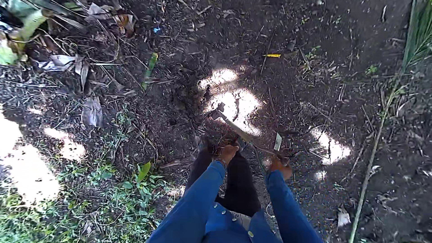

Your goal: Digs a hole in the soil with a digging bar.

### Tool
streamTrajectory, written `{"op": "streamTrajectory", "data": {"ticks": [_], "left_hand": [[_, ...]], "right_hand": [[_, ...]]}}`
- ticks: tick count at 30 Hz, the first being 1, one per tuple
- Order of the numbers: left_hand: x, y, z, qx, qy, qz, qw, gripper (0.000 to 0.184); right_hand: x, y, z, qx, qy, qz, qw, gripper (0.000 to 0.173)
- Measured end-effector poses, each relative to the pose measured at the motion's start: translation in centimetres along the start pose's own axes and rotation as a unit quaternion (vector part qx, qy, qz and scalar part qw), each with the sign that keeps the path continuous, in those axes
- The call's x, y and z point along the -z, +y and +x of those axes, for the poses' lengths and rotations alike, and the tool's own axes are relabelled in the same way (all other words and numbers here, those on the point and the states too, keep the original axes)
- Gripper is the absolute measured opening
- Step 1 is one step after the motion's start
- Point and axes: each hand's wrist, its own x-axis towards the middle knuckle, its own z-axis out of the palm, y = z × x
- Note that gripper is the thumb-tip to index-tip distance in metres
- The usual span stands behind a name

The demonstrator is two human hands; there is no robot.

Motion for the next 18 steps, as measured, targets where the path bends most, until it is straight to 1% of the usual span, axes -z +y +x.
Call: {"op": "streamTrajectory", "data": {"ticks": [3,6,8,11,13,15,17,18], "left_hand": [[-1.4,0.9,3.8,0.039,-0.023,0.006,0.999,0.064],[-2.4,2.1,8.9,0.085,-0.032,-0.019,0.996,0.073],[-3.0,2.4,13.5,0.105,-0.016,-0.053,0.993,0.078],[-3.6,1.4,21.2,0.128,0.028,-0.098,0.986,0.083],[-4.5,0.5,26.1,0.139,0.034,-0.129,0.981,0.086],[-5.8,-0.5,30.7,0.142,0.057,-0.207,0.966,0.082],[-7.2,-1.3,34.4,0.132,0.099,-0.321,0.933,0.069],[-7.7,-1.6,35.5,0.125,0.105,-0.369,0.915,0.061]], "right_hand": [[-0.3,2.5,2.9,0.0,0.04,-0.013,0.999,0.063],[-1.3,6.2,7.0,-0.004,0.087,-0.036,0.996,0.06],[-2.0,8.5,9.9,-0.014,0.116,-0.095,0.989,0.055],[-3.9,11.6,13.9,-0.064,0.132,-0.175,0.974,0.06],[-5.1,13.6,17.1,-0.097,0.148,-0.188,0.966,0.063],[-6.1,15.4,19.7,-0.105,0.167,-0.157,0.968,0.062],[-6.8,16.7,20.8,-0.084,0.185,-0.082,0.976,0.056],[-7.0,17.1,20.8,-0.071,0.194,-0.035,0.978,0.054]]}}
